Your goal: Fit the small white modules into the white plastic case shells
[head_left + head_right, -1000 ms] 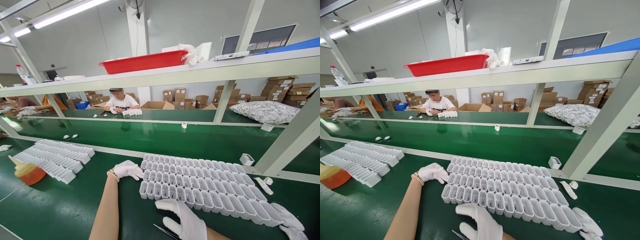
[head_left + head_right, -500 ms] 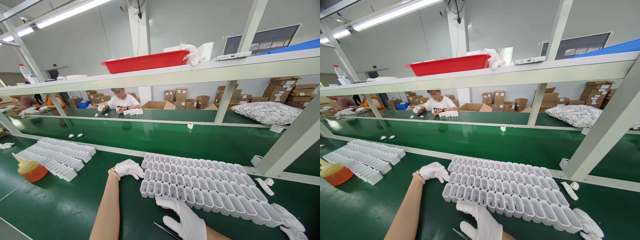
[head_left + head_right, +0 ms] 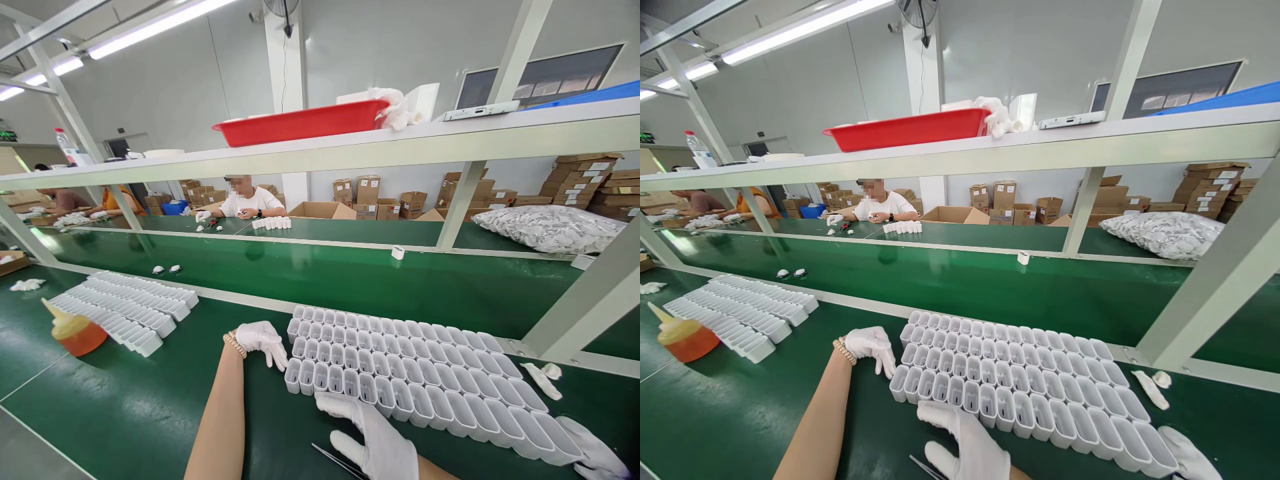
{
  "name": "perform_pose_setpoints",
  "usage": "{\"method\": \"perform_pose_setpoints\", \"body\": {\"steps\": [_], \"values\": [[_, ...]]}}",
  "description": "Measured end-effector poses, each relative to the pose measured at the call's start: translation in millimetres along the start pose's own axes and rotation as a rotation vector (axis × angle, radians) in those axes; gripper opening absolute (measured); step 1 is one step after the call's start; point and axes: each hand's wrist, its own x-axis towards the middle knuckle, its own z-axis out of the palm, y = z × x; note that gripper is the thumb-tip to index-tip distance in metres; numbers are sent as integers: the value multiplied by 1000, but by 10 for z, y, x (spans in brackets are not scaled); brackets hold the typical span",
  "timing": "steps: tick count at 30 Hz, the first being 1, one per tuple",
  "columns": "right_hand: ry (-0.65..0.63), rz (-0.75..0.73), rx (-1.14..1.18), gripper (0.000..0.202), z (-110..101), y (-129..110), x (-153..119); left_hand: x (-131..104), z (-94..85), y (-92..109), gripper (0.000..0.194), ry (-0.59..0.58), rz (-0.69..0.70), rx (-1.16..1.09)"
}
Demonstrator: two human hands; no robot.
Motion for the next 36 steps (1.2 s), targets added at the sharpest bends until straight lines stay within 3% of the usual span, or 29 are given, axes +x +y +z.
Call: {"method": "perform_pose_setpoints", "body": {"steps": [8, 18, 36], "values": [[-89, 2, -34, 50, -62, -20, 11, 38, -17, 3, 44, 6, 14, -7], [-358, -56, -1, 60, -55, -462, 229, 34, 3, 11, 43, -13, -7, 7], [-205, -63, 133, 49, 81, -261, 256, 2, 16, -13, 42, 44, -16, -38]]}}
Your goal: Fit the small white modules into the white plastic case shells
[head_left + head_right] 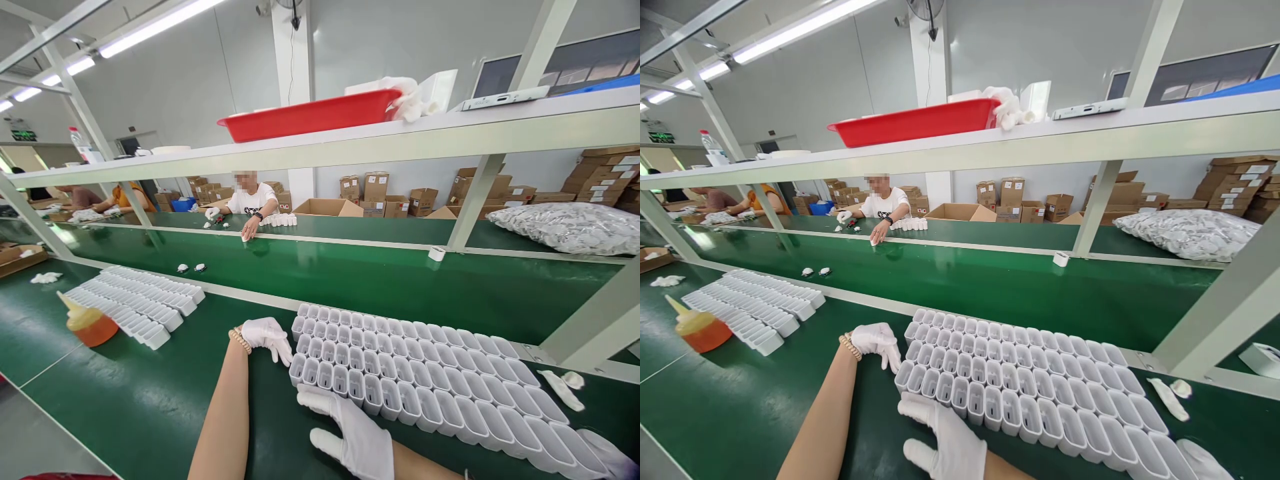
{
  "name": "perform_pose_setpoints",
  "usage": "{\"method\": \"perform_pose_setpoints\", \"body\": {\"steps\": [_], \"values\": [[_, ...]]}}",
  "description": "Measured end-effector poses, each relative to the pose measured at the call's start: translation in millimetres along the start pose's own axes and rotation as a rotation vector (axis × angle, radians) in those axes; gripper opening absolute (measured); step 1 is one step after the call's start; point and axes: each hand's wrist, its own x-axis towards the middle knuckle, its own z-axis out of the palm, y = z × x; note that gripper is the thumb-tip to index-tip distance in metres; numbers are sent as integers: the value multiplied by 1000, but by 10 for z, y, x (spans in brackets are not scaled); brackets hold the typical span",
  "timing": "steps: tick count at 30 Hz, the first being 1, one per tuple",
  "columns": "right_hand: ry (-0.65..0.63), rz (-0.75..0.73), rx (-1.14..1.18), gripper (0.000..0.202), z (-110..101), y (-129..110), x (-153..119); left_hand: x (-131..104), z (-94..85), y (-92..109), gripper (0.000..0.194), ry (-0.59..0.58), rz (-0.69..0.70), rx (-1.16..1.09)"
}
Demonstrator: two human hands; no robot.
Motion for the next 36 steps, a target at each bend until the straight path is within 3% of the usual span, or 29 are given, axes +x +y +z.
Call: {"method": "perform_pose_setpoints", "body": {"steps": [5, 11, 18, 24, 29, 36], "values": [[-10, 23, 114, 57, 6, 41, 33, -17, 3, -66, 42, 47, 27, -20], [-3, 51, 183, 49, 2, 107, 62, 15, -36, -108, 49, 196, 109, -61], [34, -105, 12, 29, -3, 145, 99, 119, -79, -158, 56, 321, 121, -73], [46, -253, -182, 30, 94, 190, 79, 130, -131, -166, 26, 311, 58, -39], [-74, -424, -424, 31, 131, 251, 156, 118, -205, -79, 22, 278, 45, -20], [-73, -462, -443, 33, 128, 299, 173, 146, -238, -71, 26, 253, 60, -1]]}}
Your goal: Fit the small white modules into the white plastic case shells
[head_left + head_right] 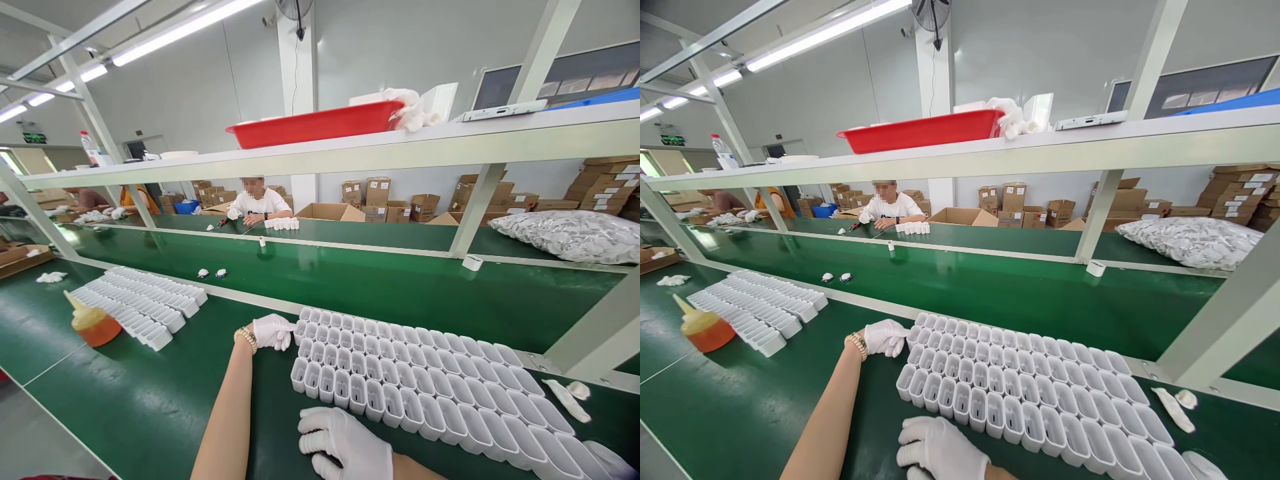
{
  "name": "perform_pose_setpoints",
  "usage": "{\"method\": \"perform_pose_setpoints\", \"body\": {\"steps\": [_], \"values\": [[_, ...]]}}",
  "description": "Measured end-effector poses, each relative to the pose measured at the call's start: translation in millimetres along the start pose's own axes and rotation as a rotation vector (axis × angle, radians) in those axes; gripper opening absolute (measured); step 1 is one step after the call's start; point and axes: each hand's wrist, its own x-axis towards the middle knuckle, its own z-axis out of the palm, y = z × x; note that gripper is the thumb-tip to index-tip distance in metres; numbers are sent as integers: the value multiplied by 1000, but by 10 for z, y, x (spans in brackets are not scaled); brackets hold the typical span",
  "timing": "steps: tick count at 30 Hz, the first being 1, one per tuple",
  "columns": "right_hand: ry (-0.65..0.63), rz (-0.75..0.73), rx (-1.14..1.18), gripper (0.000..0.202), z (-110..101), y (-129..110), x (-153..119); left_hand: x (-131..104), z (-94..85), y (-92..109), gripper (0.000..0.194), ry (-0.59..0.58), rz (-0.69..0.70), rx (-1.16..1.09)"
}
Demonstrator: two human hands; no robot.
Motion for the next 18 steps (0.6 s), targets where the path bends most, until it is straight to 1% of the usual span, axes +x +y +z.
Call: {"method": "perform_pose_setpoints", "body": {"steps": [11, 18], "values": [[-5, -8, -29, 33, -10, -18, 20, 14, -32, -49, 26, 33, 9, 60], [-20, -5, -45, 32, -2, -2, 10, 2, 2, -11, 23, 94, -58, 154]]}}
